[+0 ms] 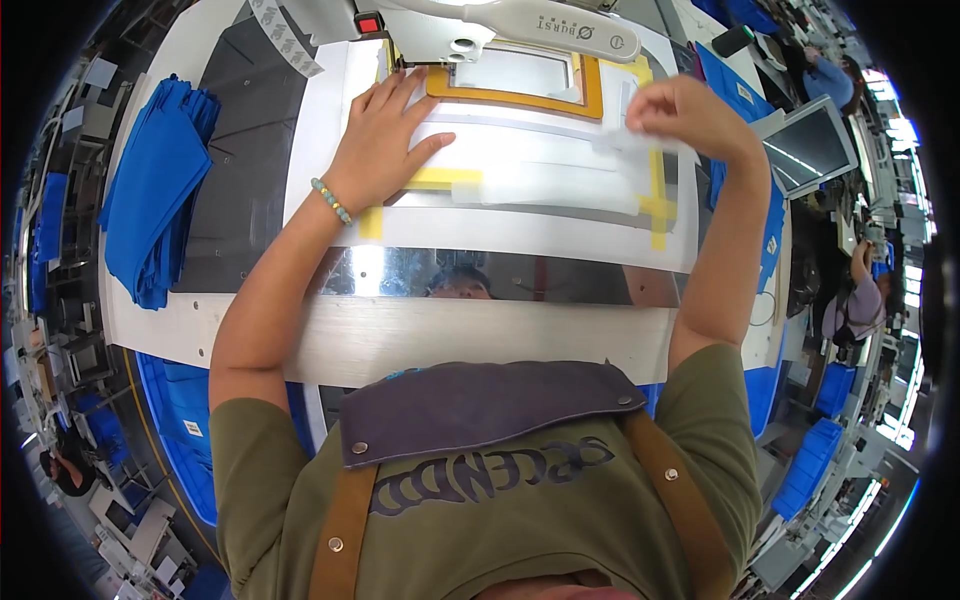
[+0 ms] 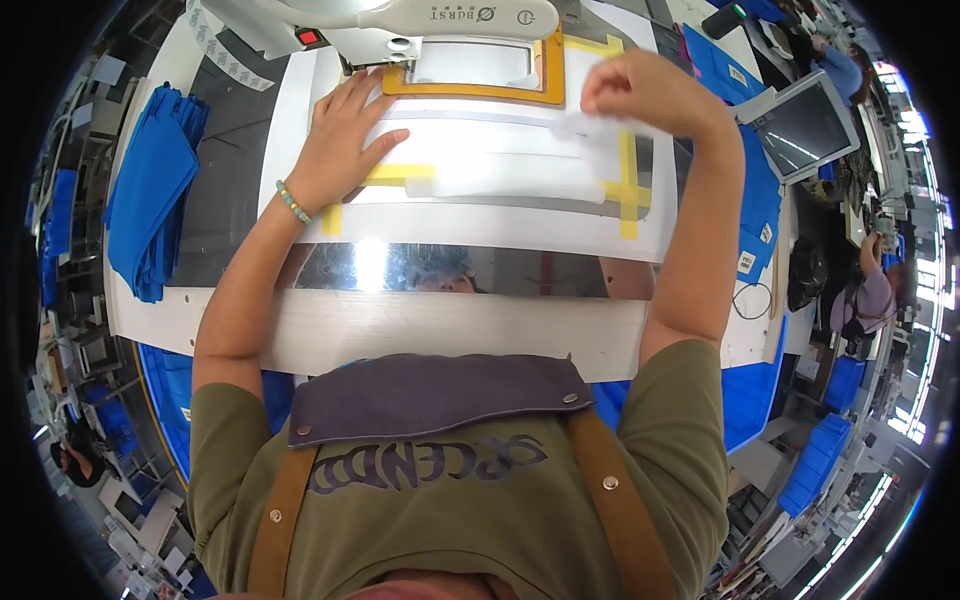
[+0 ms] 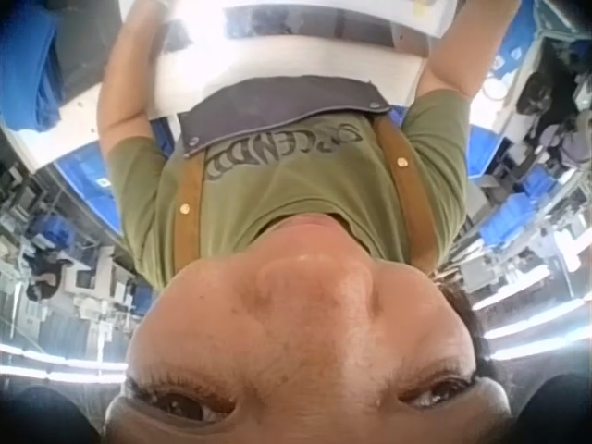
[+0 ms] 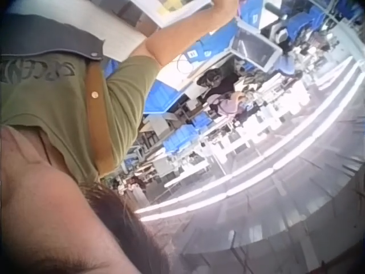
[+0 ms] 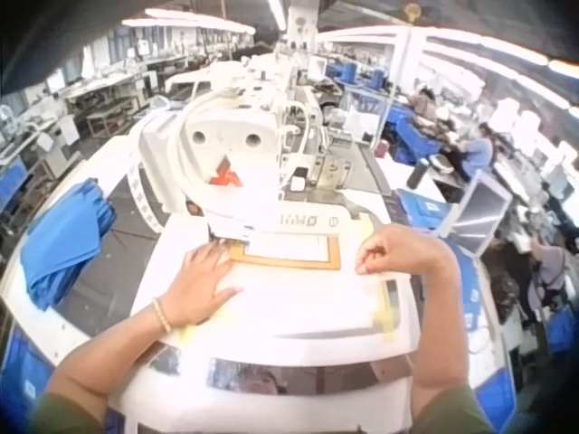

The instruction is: Sewing blue rectangular fabric or leather components using an industrial sewing machine.

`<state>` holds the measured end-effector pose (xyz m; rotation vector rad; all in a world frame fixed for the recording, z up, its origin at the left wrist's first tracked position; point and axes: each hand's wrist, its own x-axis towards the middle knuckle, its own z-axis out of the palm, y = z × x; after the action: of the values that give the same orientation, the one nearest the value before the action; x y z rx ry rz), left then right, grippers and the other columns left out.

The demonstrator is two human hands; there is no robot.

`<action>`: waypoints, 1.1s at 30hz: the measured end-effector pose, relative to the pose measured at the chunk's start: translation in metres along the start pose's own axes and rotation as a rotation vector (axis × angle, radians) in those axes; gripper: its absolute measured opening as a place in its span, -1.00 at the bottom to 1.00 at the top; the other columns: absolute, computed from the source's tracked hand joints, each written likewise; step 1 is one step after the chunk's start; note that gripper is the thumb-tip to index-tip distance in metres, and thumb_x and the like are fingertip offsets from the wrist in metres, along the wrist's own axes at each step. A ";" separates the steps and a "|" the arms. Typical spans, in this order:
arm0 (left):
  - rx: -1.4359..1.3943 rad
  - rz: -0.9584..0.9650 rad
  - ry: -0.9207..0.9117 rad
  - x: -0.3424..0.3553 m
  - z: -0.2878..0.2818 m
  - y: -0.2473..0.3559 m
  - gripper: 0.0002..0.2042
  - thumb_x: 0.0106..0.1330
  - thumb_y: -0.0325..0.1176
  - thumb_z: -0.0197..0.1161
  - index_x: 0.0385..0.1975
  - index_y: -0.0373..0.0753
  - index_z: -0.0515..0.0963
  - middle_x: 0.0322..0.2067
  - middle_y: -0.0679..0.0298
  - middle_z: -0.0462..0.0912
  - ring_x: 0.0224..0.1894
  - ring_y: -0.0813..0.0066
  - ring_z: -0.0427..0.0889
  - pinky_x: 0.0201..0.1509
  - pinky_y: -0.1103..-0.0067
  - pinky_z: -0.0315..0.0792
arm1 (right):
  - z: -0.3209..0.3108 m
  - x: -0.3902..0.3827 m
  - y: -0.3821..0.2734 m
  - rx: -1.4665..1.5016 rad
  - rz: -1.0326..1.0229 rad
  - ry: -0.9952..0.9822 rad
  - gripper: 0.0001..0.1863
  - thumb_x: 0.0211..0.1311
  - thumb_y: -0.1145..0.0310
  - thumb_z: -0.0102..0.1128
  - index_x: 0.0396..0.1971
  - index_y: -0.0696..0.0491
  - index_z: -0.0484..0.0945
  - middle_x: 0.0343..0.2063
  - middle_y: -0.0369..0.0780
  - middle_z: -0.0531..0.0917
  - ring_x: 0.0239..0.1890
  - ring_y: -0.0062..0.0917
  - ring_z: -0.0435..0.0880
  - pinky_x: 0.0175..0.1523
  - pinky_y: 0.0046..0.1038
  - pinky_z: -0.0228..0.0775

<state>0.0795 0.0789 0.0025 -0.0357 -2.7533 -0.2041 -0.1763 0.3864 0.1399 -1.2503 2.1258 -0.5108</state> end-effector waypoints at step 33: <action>0.004 -0.005 -0.006 0.000 -0.004 0.002 -0.44 0.54 0.05 0.16 0.29 -0.30 0.56 0.48 -0.08 0.37 0.57 -0.03 0.22 0.60 0.20 0.05 | 0.041 0.093 -0.023 -0.411 0.041 0.058 -0.76 0.22 0.53 0.18 -0.11 0.03 0.61 -0.51 -0.37 0.55 -0.44 -0.66 0.55 -0.31 -0.52 0.37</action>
<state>0.0809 0.0806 0.0070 -0.0287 -2.7596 -0.2008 -0.1684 0.2930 0.0945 -1.4184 2.3790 -0.0916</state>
